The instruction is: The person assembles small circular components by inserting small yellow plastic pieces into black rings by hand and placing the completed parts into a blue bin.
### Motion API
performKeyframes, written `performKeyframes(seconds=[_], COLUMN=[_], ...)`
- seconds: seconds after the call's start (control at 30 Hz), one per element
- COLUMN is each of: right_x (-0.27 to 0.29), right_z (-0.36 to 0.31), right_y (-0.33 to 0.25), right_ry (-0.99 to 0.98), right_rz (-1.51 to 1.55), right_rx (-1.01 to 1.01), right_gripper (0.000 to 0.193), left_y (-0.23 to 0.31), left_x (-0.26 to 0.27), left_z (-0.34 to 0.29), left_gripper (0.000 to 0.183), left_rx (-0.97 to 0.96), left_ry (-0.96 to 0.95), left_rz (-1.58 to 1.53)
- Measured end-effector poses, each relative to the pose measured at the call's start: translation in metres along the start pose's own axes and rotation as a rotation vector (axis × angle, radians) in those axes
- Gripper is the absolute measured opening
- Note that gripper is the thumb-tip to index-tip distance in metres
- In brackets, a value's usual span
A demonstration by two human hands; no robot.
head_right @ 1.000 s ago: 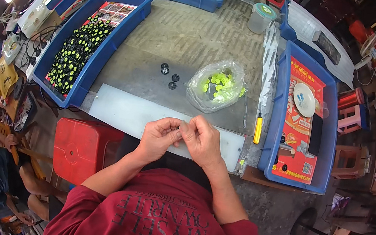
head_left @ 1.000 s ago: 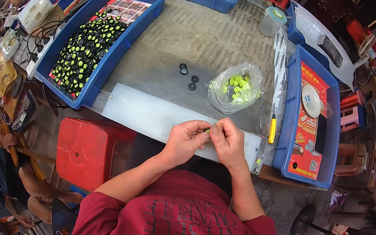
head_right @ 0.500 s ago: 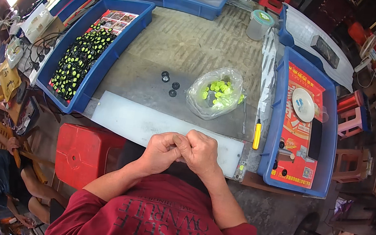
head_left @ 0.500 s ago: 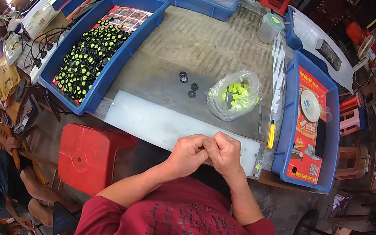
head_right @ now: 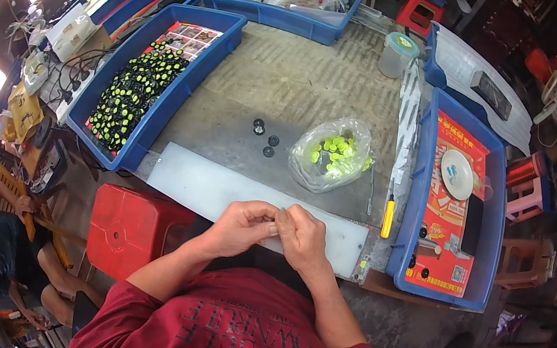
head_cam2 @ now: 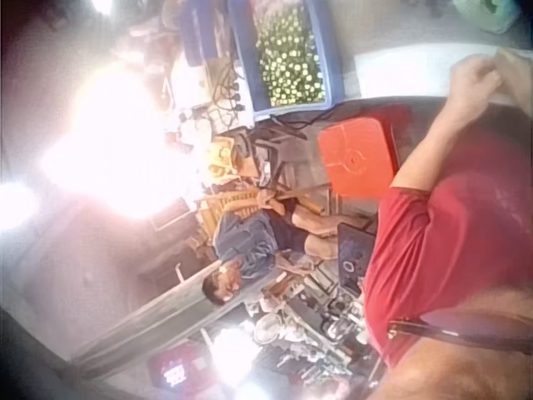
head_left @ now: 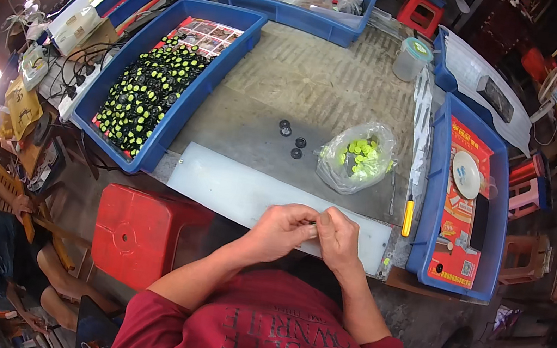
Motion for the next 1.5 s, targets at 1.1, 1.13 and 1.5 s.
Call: performKeyframes(seconds=[1.1,1.13,1.5], right_x=[0.002,0.002,0.008], right_z=[-0.002,-0.002,-0.002], right_y=[0.004,0.004,0.014], right_ry=[-0.016,-0.012,0.094], right_rz=[-0.043,-0.041,0.070], right_rx=[0.076,0.074,-0.022], right_gripper=[0.025,0.025,0.010], left_y=[0.015,0.015,0.031], left_x=[0.048,0.045,0.023], left_z=[0.089,0.087,0.040], left_gripper=[0.018,0.016,0.009], left_rx=[-0.391,-0.436,-0.295], left_ry=[0.266,0.255,0.227], left_rz=[1.152,1.186,0.554])
Point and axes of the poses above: each hand's wrist, its own z-axis towards the middle knuckle, its own x-axis out of the back of the hand, y = z × x, the point moved 9 cm from there along z, towards the middle knuckle, and after that the axes turned 5 degrees about y, right-handed, at the moved point
